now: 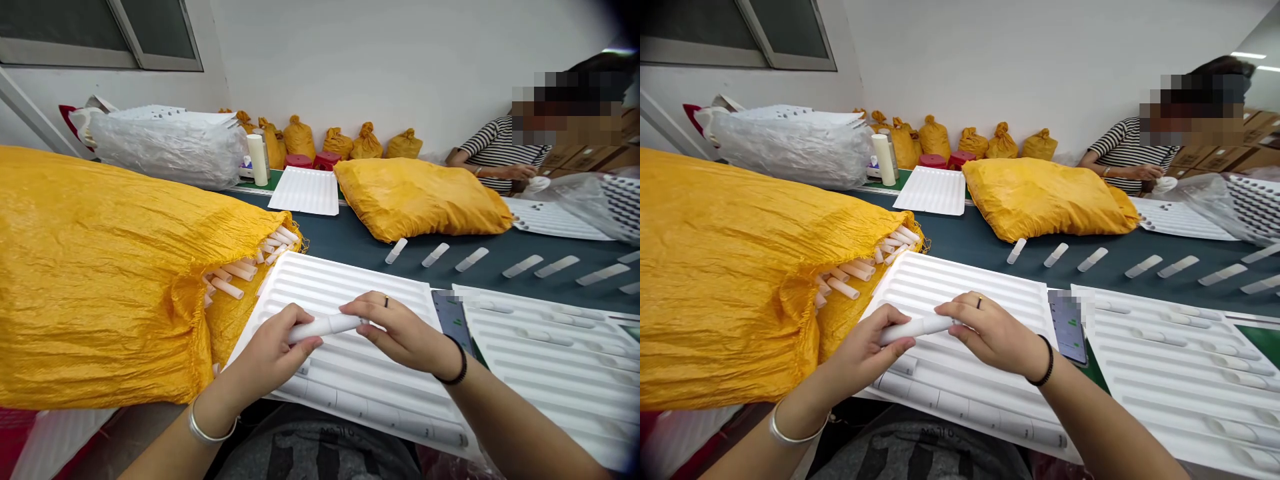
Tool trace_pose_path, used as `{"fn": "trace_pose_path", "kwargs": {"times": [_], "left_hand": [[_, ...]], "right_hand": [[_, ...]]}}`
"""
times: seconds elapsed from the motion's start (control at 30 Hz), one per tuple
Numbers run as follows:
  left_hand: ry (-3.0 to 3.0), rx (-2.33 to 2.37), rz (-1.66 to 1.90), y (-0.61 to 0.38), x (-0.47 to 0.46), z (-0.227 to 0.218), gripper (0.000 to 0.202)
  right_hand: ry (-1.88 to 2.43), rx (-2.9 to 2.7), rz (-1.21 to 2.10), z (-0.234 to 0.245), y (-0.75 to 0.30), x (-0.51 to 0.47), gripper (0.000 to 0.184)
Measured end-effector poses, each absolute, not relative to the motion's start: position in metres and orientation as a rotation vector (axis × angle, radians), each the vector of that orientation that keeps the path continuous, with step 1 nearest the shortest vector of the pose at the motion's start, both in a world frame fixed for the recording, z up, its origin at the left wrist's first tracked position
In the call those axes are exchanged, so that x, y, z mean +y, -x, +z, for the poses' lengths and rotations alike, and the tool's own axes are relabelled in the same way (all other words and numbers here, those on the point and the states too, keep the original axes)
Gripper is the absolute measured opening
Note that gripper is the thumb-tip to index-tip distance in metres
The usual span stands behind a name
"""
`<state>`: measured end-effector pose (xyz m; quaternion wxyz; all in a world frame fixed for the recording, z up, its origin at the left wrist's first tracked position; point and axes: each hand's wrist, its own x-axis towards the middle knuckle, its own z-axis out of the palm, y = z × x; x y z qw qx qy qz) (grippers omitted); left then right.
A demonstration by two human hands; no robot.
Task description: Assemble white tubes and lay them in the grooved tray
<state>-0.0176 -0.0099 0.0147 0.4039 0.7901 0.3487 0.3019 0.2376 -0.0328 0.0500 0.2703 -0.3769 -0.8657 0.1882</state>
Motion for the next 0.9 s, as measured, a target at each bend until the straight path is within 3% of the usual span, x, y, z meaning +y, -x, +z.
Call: {"fn": "trace_pose_path", "kwargs": {"times": [0.17, 0.33, 0.6, 0.77, 0.83, 0.9], "left_hand": [[-2.519, 0.732, 1.103, 0.017, -0.005, 0.008, 0.028], [-2.850, 0.573, 1.217, 0.016, -0.001, 0.015, 0.035], [-3.002, 0.507, 1.185, 0.020, -0.001, 0.022, 0.024], [-3.109, 0.358, 1.270, 0.020, -0.003, 0.024, 0.016], [-3.114, 0.357, 1.169, 0.019, -0.002, 0.020, 0.020], [-3.056, 0.422, 1.066, 0.017, -0.002, 0.015, 0.025]], "right_hand": [[1.140, -2.182, 0.671, 0.042, -0.231, -0.036, 0.030], [1.246, -1.890, 1.072, 0.041, -0.227, -0.039, 0.029], [1.294, -1.622, 1.437, 0.038, -0.229, -0.039, 0.037], [1.294, -1.322, 1.865, 0.032, -0.222, -0.042, 0.046], [1.273, -1.331, 1.868, 0.031, -0.219, -0.046, 0.049], [1.290, -1.564, 1.570, 0.031, -0.218, -0.052, 0.044]]}}
